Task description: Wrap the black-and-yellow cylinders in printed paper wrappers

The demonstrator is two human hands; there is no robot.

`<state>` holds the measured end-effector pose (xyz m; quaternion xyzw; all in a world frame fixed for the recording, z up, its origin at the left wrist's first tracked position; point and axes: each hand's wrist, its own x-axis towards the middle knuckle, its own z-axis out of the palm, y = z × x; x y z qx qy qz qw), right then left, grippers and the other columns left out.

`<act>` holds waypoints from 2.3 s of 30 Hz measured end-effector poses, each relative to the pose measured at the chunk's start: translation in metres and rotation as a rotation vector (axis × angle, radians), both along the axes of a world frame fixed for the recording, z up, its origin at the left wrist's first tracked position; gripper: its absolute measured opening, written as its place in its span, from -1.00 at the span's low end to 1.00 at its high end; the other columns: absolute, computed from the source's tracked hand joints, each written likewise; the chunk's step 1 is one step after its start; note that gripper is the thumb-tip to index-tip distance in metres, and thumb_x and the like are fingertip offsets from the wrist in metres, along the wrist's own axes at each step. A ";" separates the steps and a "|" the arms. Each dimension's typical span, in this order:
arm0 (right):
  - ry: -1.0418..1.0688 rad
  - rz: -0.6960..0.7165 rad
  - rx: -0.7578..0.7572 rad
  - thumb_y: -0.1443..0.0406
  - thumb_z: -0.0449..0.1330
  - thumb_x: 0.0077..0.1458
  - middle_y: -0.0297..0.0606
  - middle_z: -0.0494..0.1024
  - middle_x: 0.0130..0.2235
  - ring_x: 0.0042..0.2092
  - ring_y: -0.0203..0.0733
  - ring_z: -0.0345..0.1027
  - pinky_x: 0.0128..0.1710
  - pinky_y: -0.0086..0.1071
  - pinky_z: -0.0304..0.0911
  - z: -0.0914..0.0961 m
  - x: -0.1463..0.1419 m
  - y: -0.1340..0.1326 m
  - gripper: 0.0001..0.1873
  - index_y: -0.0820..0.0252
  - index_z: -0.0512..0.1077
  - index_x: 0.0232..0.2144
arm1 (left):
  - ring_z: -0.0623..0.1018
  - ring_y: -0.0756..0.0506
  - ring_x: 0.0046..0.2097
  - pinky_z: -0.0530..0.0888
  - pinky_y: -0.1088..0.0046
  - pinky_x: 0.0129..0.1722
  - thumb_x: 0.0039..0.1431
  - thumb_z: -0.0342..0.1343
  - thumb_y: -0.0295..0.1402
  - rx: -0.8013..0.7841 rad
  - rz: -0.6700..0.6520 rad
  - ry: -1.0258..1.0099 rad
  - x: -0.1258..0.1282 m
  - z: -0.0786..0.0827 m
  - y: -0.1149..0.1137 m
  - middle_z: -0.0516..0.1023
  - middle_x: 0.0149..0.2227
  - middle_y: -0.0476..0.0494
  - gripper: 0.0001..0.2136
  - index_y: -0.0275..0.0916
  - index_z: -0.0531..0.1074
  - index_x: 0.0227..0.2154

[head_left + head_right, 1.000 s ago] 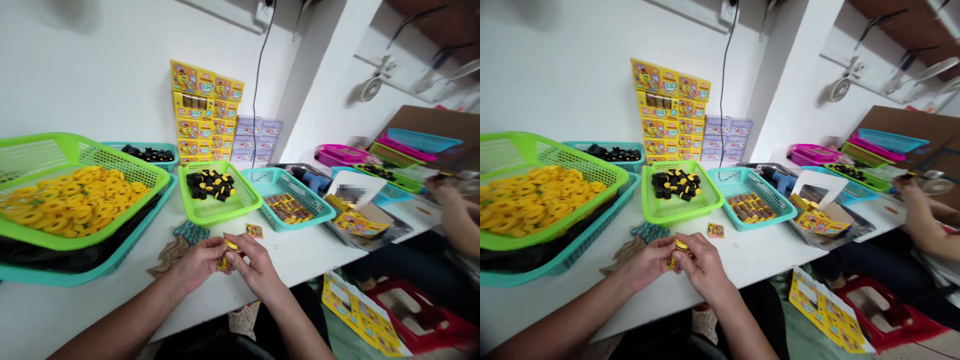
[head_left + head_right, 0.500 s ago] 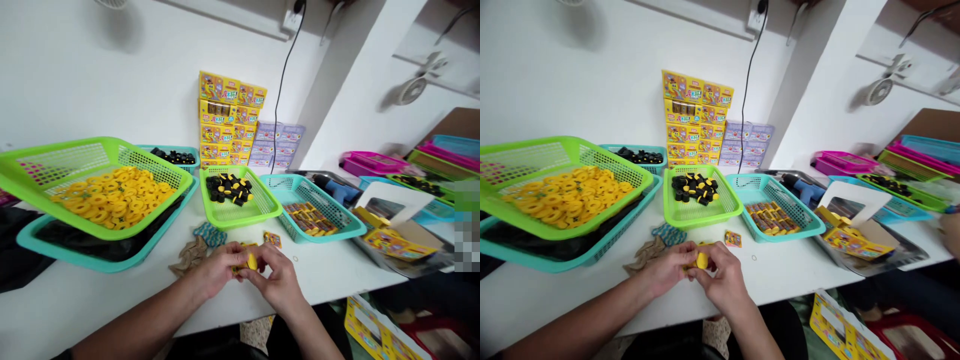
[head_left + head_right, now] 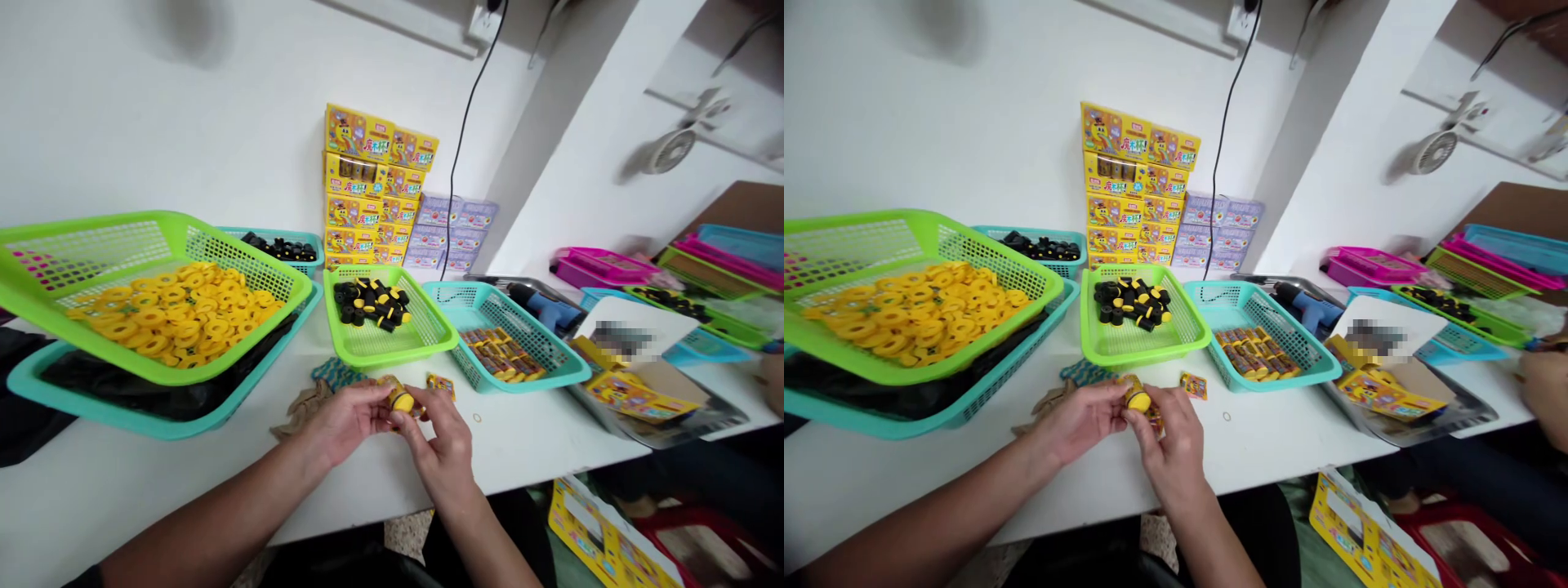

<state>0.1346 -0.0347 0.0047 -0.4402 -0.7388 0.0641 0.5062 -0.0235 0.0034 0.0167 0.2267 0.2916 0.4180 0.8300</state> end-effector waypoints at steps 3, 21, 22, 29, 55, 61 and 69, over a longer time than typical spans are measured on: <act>-0.041 -0.011 -0.028 0.30 0.22 0.18 -0.19 0.47 -0.25 -0.23 -0.12 0.38 -0.27 -0.25 0.39 -0.003 -0.001 0.001 -0.69 0.11 0.40 -0.01 | 0.52 -0.03 -0.39 0.44 0.46 -0.32 0.00 0.19 -0.54 -0.050 0.027 -0.015 0.000 0.003 0.001 0.58 -0.40 -0.16 -0.94 -0.34 0.54 -0.43; -0.065 0.023 0.055 0.38 0.19 0.19 -0.17 0.52 -0.23 -0.21 -0.13 0.40 -0.23 -0.25 0.38 -0.010 -0.003 0.003 -0.65 0.12 0.44 0.03 | 0.53 0.00 -0.41 0.49 0.48 -0.39 0.17 0.18 -0.46 -0.134 0.143 -0.051 0.008 -0.009 -0.004 0.57 -0.36 -0.15 -0.92 -0.36 0.55 -0.34; -0.067 0.023 0.061 0.38 0.19 0.19 -0.17 0.53 -0.24 -0.22 -0.13 0.40 -0.23 -0.25 0.38 -0.010 -0.004 0.003 -0.66 0.12 0.45 0.03 | 0.53 0.00 -0.40 0.49 0.49 -0.40 0.16 0.19 -0.46 -0.126 0.130 -0.049 0.007 -0.010 -0.004 0.57 -0.35 -0.15 -0.92 -0.36 0.56 -0.32; 0.072 0.025 -0.012 0.37 0.20 0.19 -0.23 0.54 -0.32 -0.31 -0.20 0.42 -0.35 -0.34 0.39 -0.012 -0.008 0.004 -0.72 0.15 0.49 -0.03 | 0.54 0.00 -0.40 0.49 0.51 -0.35 0.17 0.17 -0.49 -0.092 0.093 -0.072 0.007 -0.008 -0.005 0.59 -0.36 -0.20 -0.91 -0.38 0.56 -0.37; 0.055 0.075 0.028 0.40 0.19 0.19 -0.23 0.53 -0.33 -0.30 -0.19 0.40 -0.33 -0.31 0.36 -0.022 -0.004 0.012 -0.74 0.14 0.46 -0.06 | 0.50 0.04 -0.45 0.44 0.54 -0.40 0.16 0.17 -0.51 -0.171 0.136 -0.037 0.009 -0.009 -0.004 0.56 -0.40 -0.15 -0.92 -0.39 0.54 -0.42; -0.054 0.054 0.103 0.42 0.19 0.18 -0.24 0.50 -0.37 -0.34 -0.18 0.35 -0.35 -0.30 0.33 -0.021 0.000 0.013 -0.74 0.16 0.46 -0.07 | 0.51 0.00 -0.43 0.45 0.49 -0.35 0.18 0.15 -0.48 -0.131 0.093 -0.034 0.008 -0.009 -0.005 0.56 -0.40 -0.17 -0.89 -0.39 0.55 -0.41; -0.015 0.030 0.050 0.36 0.20 0.20 -0.18 0.51 -0.29 -0.27 -0.15 0.38 -0.30 -0.26 0.37 -0.022 -0.003 0.009 -0.68 0.16 0.41 0.03 | 0.51 0.02 -0.42 0.43 0.52 -0.38 0.19 0.13 -0.49 -0.190 0.142 0.004 0.008 -0.004 -0.004 0.58 -0.37 -0.16 -0.89 -0.37 0.54 -0.39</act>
